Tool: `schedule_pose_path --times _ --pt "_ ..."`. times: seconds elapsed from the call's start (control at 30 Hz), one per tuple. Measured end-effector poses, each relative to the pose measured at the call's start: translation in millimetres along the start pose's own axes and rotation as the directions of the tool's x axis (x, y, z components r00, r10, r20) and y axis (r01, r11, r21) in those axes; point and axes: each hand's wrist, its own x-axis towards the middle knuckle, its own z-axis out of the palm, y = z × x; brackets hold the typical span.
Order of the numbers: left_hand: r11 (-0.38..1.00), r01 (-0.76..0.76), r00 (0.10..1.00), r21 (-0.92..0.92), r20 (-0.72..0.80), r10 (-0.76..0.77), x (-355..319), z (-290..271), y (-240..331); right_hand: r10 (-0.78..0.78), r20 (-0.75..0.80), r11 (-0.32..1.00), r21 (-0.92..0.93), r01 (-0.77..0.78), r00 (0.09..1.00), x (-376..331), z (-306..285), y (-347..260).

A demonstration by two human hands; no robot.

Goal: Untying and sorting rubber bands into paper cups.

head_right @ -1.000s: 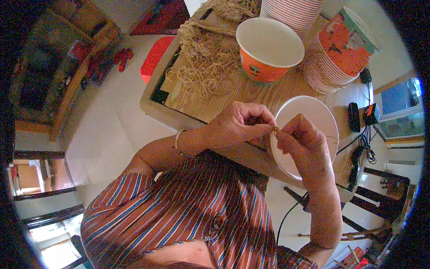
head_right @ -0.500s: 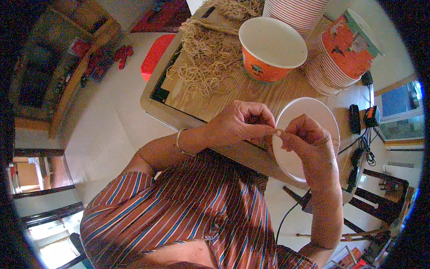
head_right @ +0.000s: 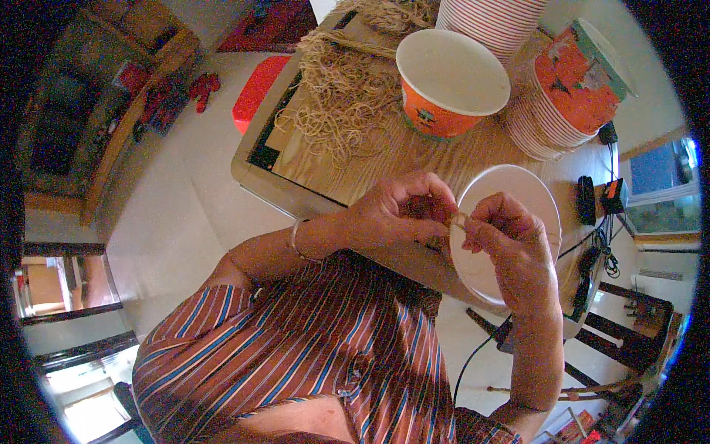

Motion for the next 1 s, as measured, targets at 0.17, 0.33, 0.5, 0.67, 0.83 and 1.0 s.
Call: schedule_pose_path --times 0.17,0.33,0.5,0.67,0.83,1.0 --pt "0.989 -0.047 0.999 0.138 -0.014 0.049 2 2 2 0.019 0.019 0.996 0.082 -0.021 1.000 2 -3 4" --pt "0.995 0.004 1.000 0.100 -0.020 -0.002 1 2 4 0.039 0.021 0.988 0.152 -0.042 0.999 1 -4 5" --pt "0.997 0.060 0.993 -0.041 -0.102 -0.064 -3 5 -4 0.029 -0.021 1.000 -0.010 -0.029 0.999 1 -3 5" --pt "0.990 0.136 0.984 -0.033 -0.110 -0.139 -7 2 -1 0.000 -0.021 0.993 -0.114 -0.002 1.000 -1 -2 2" --pt "0.992 0.110 0.986 -0.065 -0.116 -0.117 -9 4 -4 -0.011 -0.011 0.989 -0.148 0.009 1.000 -2 -1 -1" --pt "0.991 0.099 0.986 -0.095 -0.123 -0.110 -10 6 -3 -0.023 -0.029 0.995 -0.101 0.020 0.999 -1 -1 -1"
